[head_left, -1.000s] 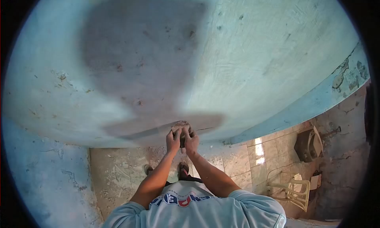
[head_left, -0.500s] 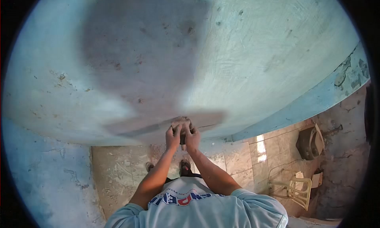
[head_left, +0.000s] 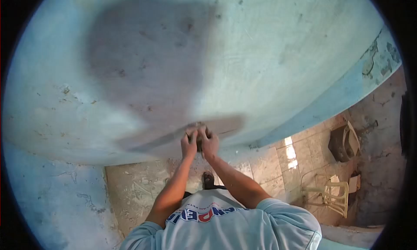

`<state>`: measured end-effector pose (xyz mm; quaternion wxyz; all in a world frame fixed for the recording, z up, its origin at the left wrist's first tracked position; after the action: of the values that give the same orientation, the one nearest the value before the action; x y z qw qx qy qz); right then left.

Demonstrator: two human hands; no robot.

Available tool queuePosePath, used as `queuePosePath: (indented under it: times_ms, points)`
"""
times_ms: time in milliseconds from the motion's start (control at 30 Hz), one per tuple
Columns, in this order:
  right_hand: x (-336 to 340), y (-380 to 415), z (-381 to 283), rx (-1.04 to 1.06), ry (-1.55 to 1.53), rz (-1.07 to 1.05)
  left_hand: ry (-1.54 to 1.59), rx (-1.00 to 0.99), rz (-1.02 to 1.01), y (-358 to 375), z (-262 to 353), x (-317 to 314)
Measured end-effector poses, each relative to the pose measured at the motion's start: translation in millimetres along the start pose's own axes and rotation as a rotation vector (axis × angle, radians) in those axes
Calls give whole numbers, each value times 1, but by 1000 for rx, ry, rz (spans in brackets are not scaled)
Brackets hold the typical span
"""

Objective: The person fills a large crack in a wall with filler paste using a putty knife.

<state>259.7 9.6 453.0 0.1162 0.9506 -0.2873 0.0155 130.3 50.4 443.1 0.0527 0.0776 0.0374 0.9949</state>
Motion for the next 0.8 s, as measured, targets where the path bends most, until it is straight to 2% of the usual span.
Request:
queuePosePath:
  times_ms: [33,67,100,200,267,333,367,433,467,533,667,733,767,800]
  points:
    - [0,0,-16,92,-28,25,6,38,-4,11,16,4]
    - [5,8,-27,-13,-11,-56,12,67,-6,18,33,8]
    - [9,9,-32,34,-19,-109,18,87,-4,17,41,10]
    - [25,36,-18,180,-36,-273,147,117,72,30,5,20]
    - [39,59,20,315,-43,-373,265,166,157,48,-7,31]
    - [52,101,30,448,109,-452,445,263,261,70,-5,39]
    - [56,117,34,510,190,-493,404,267,262,75,-10,41]
    - [59,131,22,293,300,-571,320,268,257,77,-19,48]
    - [60,135,17,185,352,-603,431,270,273,76,-22,52]
    - [64,135,5,249,380,-572,654,279,299,72,-16,64]
    - [81,145,-27,243,524,-415,692,361,402,63,-5,115]
    - [83,147,-41,183,399,-477,656,426,467,63,3,143]
    - [82,148,-51,155,336,-504,611,418,388,60,12,160]
    - [82,146,-60,1,313,-499,570,406,309,56,26,178]
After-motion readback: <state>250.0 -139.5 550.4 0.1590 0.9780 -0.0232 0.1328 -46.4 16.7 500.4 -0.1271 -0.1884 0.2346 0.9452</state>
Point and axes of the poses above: each hand's wrist, its own y-axis away from the middle knuckle, its own x-axis out of the back of the hand, z = x × y, the point moved 5 cm from there along -y, towards the middle knuckle, and after that the axes turned 5 degrees about -z, right-handed, at the moved point
